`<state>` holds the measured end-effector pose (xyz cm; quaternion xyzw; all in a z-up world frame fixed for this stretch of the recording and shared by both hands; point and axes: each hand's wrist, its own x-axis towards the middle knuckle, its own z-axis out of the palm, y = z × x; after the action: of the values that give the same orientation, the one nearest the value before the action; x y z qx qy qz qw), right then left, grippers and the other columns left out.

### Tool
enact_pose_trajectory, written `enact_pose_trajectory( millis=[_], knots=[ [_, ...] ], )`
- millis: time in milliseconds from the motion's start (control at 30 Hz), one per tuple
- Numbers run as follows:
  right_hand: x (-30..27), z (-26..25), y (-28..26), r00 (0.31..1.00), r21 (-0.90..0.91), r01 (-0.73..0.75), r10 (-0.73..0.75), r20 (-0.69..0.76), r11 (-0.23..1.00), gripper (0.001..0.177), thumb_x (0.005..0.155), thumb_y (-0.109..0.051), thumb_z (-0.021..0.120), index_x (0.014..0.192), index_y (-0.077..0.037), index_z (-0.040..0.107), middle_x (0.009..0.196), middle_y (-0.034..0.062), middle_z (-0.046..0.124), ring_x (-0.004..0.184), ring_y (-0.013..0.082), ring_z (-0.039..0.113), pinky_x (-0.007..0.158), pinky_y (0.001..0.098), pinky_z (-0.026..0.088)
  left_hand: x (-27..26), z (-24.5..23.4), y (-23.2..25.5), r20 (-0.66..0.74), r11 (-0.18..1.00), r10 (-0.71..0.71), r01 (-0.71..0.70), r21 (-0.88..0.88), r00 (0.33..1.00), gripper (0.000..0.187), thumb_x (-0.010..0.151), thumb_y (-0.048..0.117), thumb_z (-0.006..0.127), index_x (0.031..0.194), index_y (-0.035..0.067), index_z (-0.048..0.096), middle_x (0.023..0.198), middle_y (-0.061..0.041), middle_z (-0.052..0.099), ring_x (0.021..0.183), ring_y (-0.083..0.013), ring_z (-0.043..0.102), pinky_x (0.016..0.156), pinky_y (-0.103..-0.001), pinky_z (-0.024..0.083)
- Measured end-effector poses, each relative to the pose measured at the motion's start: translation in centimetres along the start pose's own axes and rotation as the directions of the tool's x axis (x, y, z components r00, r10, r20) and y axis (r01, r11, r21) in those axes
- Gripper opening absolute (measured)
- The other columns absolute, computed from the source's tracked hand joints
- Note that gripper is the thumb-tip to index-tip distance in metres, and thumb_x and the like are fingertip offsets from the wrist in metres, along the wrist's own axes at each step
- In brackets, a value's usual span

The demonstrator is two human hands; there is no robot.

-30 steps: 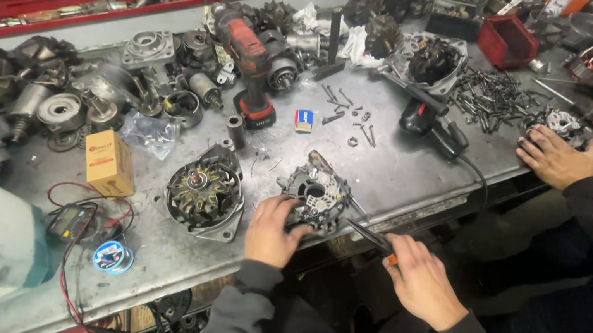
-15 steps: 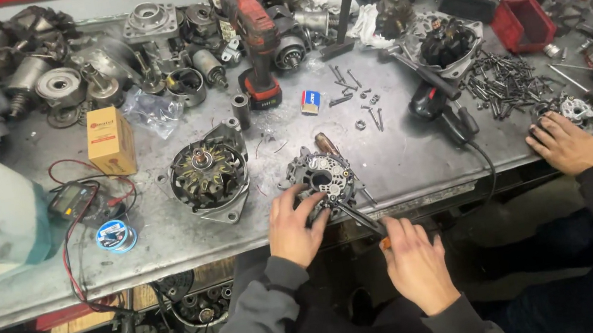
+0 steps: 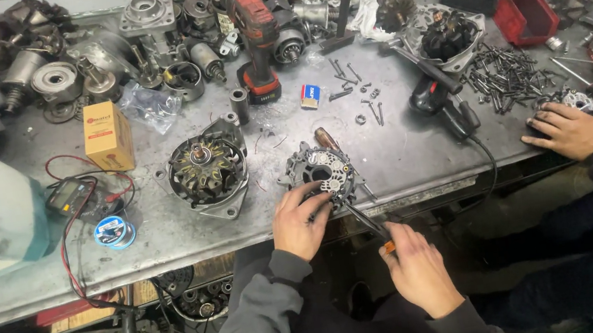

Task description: The person uses pliers to manipulate and remove small components from a disassembled alternator held on a metal workbench. They rotate the alternator housing to access different areas while working with the tool.

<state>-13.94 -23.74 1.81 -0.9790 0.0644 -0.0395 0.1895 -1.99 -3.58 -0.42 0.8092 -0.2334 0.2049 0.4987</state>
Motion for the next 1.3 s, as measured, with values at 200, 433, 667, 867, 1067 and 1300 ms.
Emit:
enact_pose_trajectory(
  millis=[200, 433, 667, 867, 1067, 1300],
  knots=[
    [0.6, -1.0, -1.9, 1.0, 0.011, 0.023, -0.023, -0.021, 1.0, 0.046, 0.089, -0.017, 0.064, 0.132, -0.005, 0.053, 0.117, 0.0111, 0.064, 0.113, 0.0337, 0.061, 0.091, 0.0502, 0.05, -0.3, 0.4, -0.7, 0.013, 1.0, 0.0, 0.0, 0.01, 1.0, 0.02, 0.083, 0.015, 0.078, 0.102, 0.017, 0.08, 0.124, -0.003, 0.072, 0.112, -0.0286, 0.066, 0.096, -0.039, 0.052],
    [3.3, -0.7, -4.9, 0.991, -0.143, 0.1, -0.112, -0.079, 0.985, 0.061, 0.085, -0.011, 0.064, 0.142, -0.006, 0.046, 0.123, 0.0115, 0.058, 0.117, 0.0334, 0.055, 0.098, 0.0681, 0.04, -0.5, -0.9, -1.3, 0.003, 0.966, -0.079, 0.077, -0.246, 0.997, 0.05, 0.084, 0.006, 0.072, 0.134, 0.005, 0.063, 0.135, -0.015, 0.067, 0.125, -0.0285, 0.066, 0.106, -0.038, 0.051],
    [5.1, 0.2, -7.1, 0.975, -0.318, 0.097, -0.154, -0.159, 0.943, 0.066, 0.088, -0.016, 0.061, 0.15, -0.006, 0.041, 0.117, 0.008, 0.059, 0.114, 0.0293, 0.056, 0.099, 0.0752, 0.037, -1.0, -0.6, -1.4, 0.035, 0.839, -0.276, 0.258, -0.479, 0.961, 0.073, 0.078, -0.007, 0.054, 0.15, 0.002, 0.045, 0.142, -0.017, 0.063, 0.131, -0.0262, 0.065, 0.103, -0.033, 0.053],
    [5.7, 0.3, -7.7, 0.972, -0.378, 0.117, -0.183, -0.145, 0.918, 0.064, 0.09, -0.019, 0.059, 0.151, -0.007, 0.042, 0.111, 0.0064, 0.06, 0.108, 0.0276, 0.058, 0.097, 0.0747, 0.038, -1.3, -0.3, -1.4, 0.004, 0.851, -0.288, 0.258, -0.457, 0.958, 0.076, 0.076, -0.008, 0.054, 0.15, 0.002, 0.046, 0.142, -0.017, 0.062, 0.13, -0.0285, 0.064, 0.105, -0.036, 0.053],
    [6.2, -0.3, -7.7, 0.982, -0.302, 0.154, -0.178, -0.055, 0.941, 0.071, 0.087, -0.018, 0.063, 0.153, -0.007, 0.039, 0.109, 0.0065, 0.061, 0.105, 0.0274, 0.059, 0.082, 0.058, 0.046, -1.5, -0.2, -1.6, -0.003, 0.844, -0.301, 0.264, -0.467, 0.954, 0.076, 0.076, -0.008, 0.054, 0.151, 0.003, 0.045, 0.141, -0.018, 0.062, 0.13, -0.0297, 0.064, 0.105, -0.037, 0.053],
    [6.7, -1.0, -6.9, 0.978, -0.249, 0.2, -0.207, -0.002, 0.948, 0.08, 0.078, -0.018, 0.067, 0.152, -0.007, 0.038, 0.108, 0.0078, 0.066, 0.104, 0.0289, 0.061, 0.078, 0.0521, 0.046, -1.2, -0.2, -1.2, -0.016, 0.874, -0.315, 0.284, -0.395, 0.949, 0.076, 0.076, -0.003, 0.063, 0.15, 0.002, 0.046, 0.134, -0.018, 0.066, 0.124, -0.0286, 0.068, 0.103, -0.037, 0.056]
  ],
)
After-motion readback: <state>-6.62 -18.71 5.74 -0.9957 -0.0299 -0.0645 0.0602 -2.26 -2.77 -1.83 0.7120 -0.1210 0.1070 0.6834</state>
